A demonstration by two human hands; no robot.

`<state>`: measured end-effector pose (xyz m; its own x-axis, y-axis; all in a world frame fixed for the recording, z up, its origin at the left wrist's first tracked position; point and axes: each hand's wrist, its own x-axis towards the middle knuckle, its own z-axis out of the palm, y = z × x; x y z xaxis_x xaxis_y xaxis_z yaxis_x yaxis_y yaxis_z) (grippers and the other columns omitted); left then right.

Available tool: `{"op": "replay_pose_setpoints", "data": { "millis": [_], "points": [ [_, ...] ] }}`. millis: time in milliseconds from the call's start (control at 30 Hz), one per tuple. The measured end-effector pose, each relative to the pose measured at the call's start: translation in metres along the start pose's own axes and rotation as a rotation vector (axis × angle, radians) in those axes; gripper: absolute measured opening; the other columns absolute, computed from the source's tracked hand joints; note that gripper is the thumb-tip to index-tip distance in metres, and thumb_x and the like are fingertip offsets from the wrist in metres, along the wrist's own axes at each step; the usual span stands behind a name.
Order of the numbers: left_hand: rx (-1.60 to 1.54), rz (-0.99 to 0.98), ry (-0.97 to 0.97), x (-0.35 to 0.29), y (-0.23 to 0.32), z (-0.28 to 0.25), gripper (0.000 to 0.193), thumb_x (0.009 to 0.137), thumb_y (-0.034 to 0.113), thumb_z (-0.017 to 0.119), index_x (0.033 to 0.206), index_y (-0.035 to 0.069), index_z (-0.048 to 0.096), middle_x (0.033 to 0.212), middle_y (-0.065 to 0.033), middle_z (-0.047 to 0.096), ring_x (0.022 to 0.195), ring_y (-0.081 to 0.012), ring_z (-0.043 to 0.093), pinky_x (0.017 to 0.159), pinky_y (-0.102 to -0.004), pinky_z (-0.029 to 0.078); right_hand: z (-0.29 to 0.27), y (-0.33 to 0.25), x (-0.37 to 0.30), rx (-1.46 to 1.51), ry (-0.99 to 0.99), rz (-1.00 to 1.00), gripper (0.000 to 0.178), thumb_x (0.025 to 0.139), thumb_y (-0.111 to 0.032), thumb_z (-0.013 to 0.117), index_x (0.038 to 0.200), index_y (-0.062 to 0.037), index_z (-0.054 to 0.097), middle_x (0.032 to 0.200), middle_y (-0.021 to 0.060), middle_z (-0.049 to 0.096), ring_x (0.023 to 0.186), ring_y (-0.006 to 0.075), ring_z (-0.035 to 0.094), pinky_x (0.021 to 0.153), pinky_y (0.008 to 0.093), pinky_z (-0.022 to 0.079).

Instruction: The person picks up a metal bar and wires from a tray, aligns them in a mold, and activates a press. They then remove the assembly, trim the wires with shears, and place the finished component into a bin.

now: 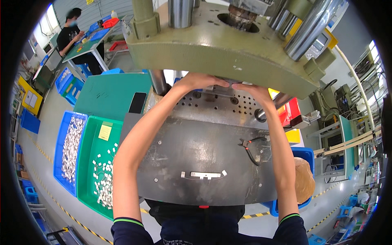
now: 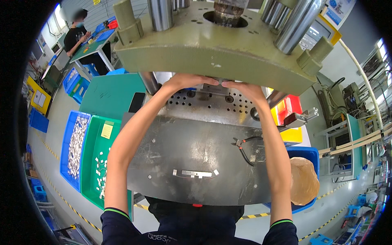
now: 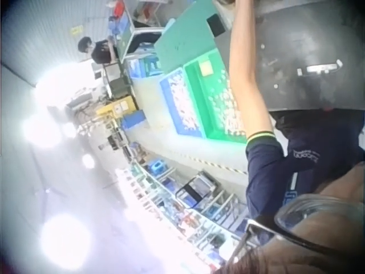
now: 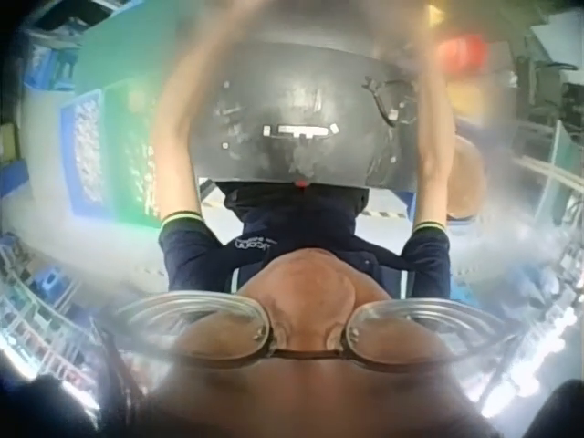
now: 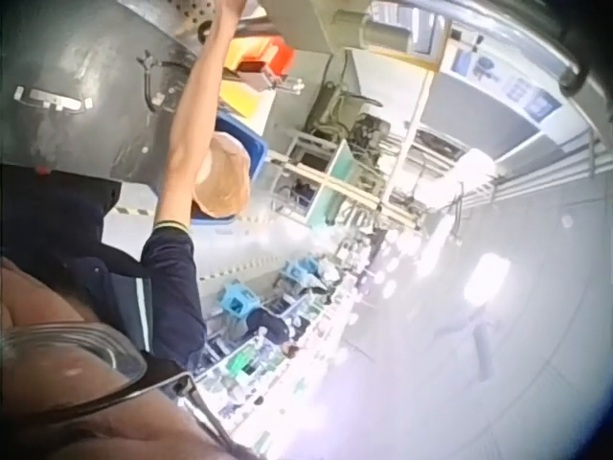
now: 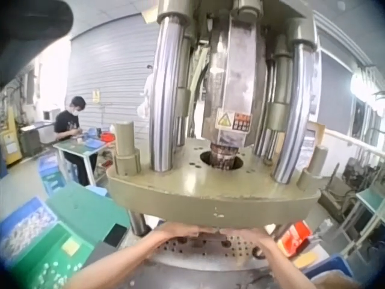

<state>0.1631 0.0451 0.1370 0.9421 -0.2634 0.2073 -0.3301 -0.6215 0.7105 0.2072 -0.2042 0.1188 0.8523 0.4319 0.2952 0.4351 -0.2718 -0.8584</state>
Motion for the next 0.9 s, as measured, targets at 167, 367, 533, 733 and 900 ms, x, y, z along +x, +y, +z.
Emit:
{"op": "replay_pose_setpoints", "data": {
  "millis": [167,367,533,733,900],
  "points": [
    [-0.013,0.158,0.062,0.012,-0.044,0.01,0.064,0.082,0.045,0.085,0.134,0.011,0.07,0.126,-0.0162,0.073,0.119,-0.0338,0.066,0.104,-0.0434,0.05,0.011,0.009,0.011,-0.076,-0.054,0.023,0.066,0.074,-0.032,0.095,0.127,-0.0023,0.071,0.127,0.012,0.072,0.117,0.0269,0.065,0.104,0.0375,0.049],
    [0.016,0.362,0.375,-0.062,-0.011,0.027,0.033,0.089,0.024,0.078,0.115,0.003,0.071,0.103,-0.0155,0.074,0.094,-0.0284,0.071,0.088,-0.0429,0.055,0.018,0.008,-0.012,-0.414,0.15,0.002,0.067,0.08,-0.042,0.09,0.129,-0.0017,0.069,0.133,0.0193,0.069,0.125,0.0373,0.063,0.11,0.0442,0.045],
    [-0.238,0.064,-0.297,-0.155,-0.022,0.065,0.015,0.088,0.012,0.071,0.102,0.007,0.074,0.074,-0.001,0.069,0.063,-0.0153,0.061,0.063,-0.0314,0.051,0.035,-0.005,-0.005,-0.468,0.132,0.046,0.06,0.079,-0.036,0.091,0.125,-0.004,0.07,0.132,0.0187,0.069,0.125,0.0368,0.063,0.11,0.0443,0.045],
    [-0.133,0.072,-0.265,-0.157,-0.026,0.079,0.015,0.085,0.017,0.07,0.097,0.011,0.076,0.074,0.001,0.071,0.07,-0.0242,0.068,0.068,-0.0384,0.054,0.049,-0.002,0.007,-0.473,0.198,0.011,0.046,0.076,-0.028,0.093,0.113,-0.0057,0.076,0.119,0.0162,0.075,0.117,0.0331,0.066,0.107,0.0437,0.046],
    [-0.133,0.077,-0.231,-0.158,-0.027,0.082,0.014,0.082,0.017,0.07,0.093,0.012,0.077,0.069,0.0018,0.07,0.068,-0.0245,0.069,0.067,-0.0382,0.054,0.047,0.035,0.042,-0.084,0.191,-0.09,0.025,0.086,-0.007,0.084,0.107,0.0024,0.076,0.1,0.0111,0.078,0.086,0.02,0.075,0.076,0.0305,0.06]
  ]
}}
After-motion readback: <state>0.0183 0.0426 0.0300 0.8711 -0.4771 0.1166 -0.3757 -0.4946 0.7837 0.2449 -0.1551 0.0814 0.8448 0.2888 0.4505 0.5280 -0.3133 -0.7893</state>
